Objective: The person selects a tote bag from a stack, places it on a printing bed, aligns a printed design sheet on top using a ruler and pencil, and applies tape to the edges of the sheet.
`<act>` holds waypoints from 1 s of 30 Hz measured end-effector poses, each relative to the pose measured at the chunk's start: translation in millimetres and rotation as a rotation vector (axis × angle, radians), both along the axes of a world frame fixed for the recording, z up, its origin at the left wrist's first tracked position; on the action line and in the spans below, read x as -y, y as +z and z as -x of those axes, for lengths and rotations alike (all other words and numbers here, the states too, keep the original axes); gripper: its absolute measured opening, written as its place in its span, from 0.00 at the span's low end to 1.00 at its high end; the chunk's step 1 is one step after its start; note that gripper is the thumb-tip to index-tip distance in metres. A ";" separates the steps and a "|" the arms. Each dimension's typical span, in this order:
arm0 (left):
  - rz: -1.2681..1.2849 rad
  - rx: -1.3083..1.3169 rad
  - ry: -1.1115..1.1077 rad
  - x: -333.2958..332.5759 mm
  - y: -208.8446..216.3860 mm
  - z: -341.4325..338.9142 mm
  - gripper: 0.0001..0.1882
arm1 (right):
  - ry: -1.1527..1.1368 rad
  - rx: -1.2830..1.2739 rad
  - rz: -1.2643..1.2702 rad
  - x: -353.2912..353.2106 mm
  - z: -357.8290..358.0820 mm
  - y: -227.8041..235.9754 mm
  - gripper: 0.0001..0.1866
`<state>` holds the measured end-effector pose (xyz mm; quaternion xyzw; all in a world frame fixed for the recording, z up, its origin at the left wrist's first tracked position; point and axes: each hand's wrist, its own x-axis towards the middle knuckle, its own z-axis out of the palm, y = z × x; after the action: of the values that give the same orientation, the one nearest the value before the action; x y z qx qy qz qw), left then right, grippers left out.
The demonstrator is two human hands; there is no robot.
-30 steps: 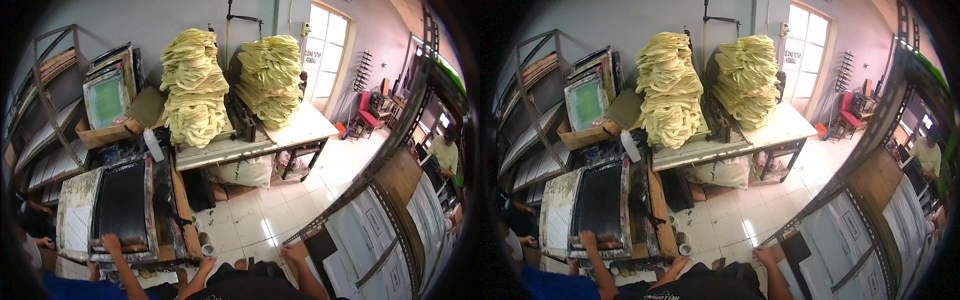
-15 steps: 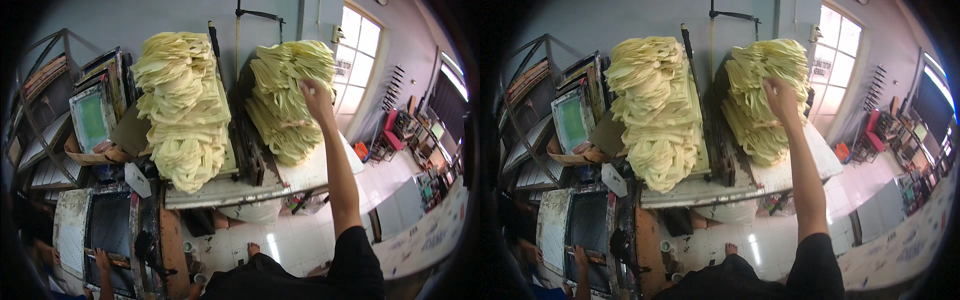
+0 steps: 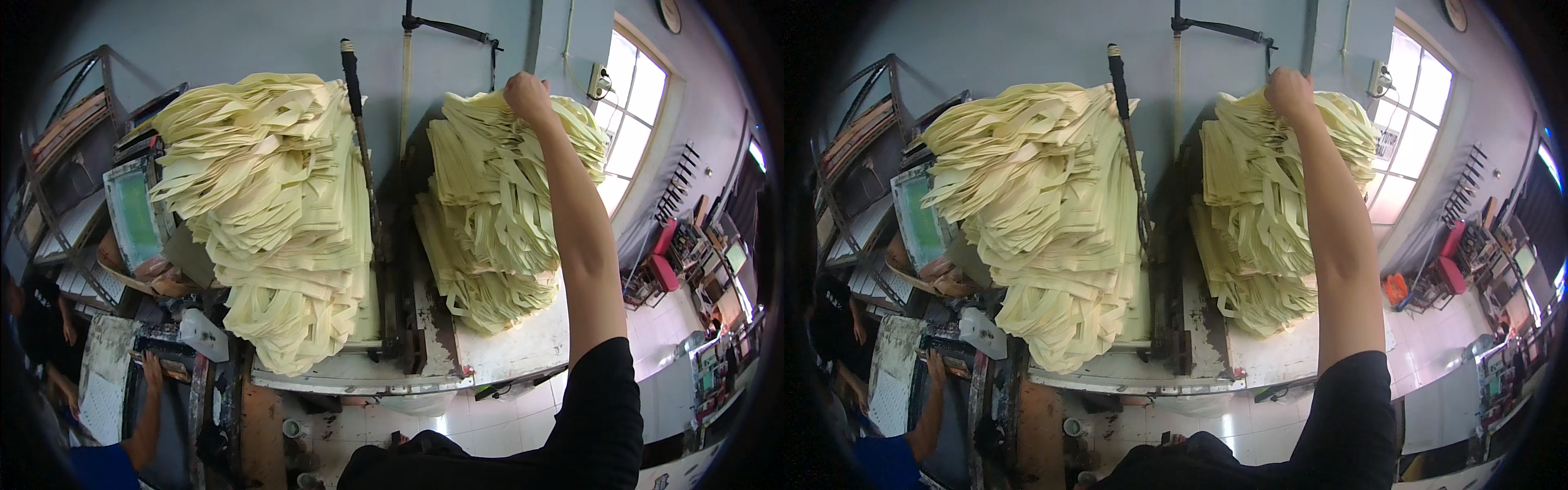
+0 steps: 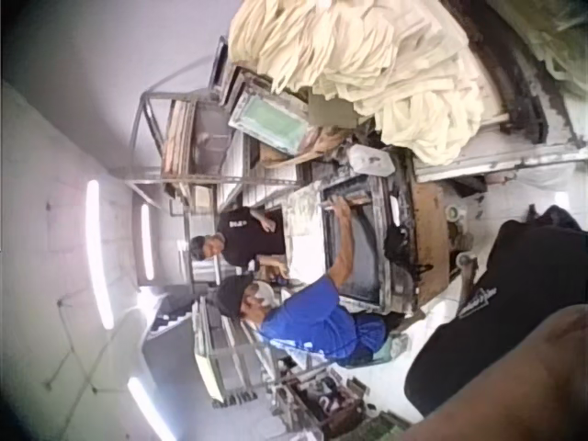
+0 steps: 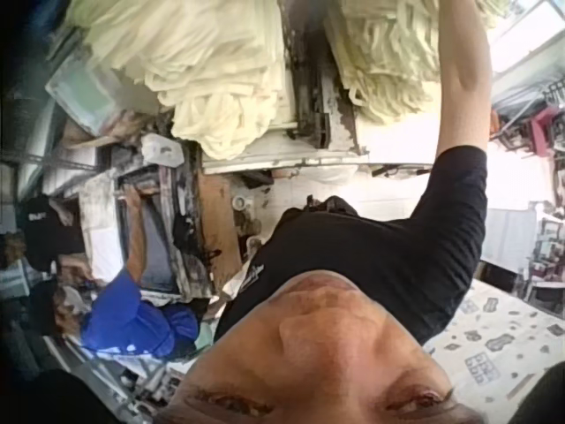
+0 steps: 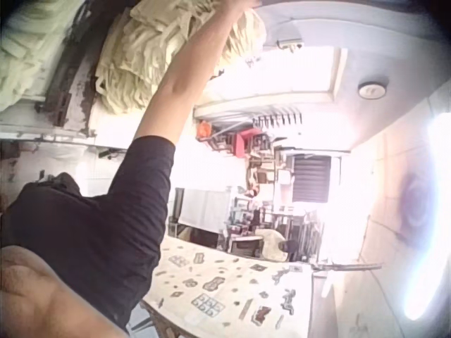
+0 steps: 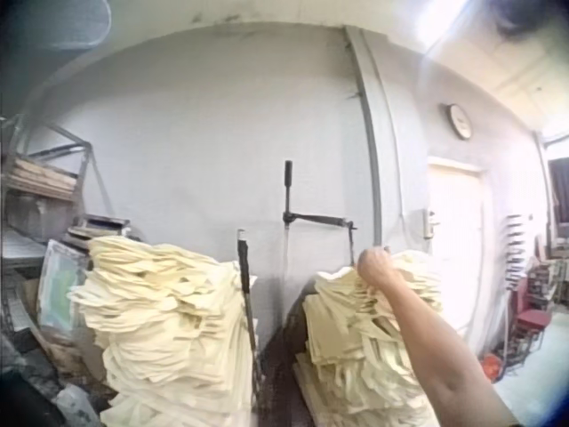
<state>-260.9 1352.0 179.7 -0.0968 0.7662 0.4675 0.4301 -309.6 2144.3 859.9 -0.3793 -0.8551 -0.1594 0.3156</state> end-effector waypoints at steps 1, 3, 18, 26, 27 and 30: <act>-0.064 -0.040 -0.006 -3.7 3.8 1.1 0.21 | 0.063 -0.071 -0.071 10.1 -6.1 4.2 0.12; -0.235 -0.122 -0.027 -16.0 16.2 8.3 0.21 | 0.178 -0.209 -0.216 35.0 -30.3 5.3 0.10; -1.341 -0.065 -0.132 -415.2 412.6 111.2 0.25 | 0.753 -0.213 0.159 362.9 -164.6 -271.3 0.11; -1.208 0.071 -0.151 -331.7 328.5 135.4 0.28 | 0.197 -0.769 0.666 336.1 -202.5 -335.4 0.26; -1.201 0.096 -0.167 -327.5 323.9 138.2 0.28 | 0.159 -0.776 0.899 312.7 -209.5 -364.0 0.26; -1.154 0.130 -0.168 -317.4 311.3 134.7 0.25 | 0.287 -0.942 1.743 288.0 -211.8 -448.5 0.32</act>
<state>-395.6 1669.5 491.0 0.1855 0.3650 0.7665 0.4947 -97.8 1856.3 411.4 -0.3961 -0.4989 0.7292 0.2501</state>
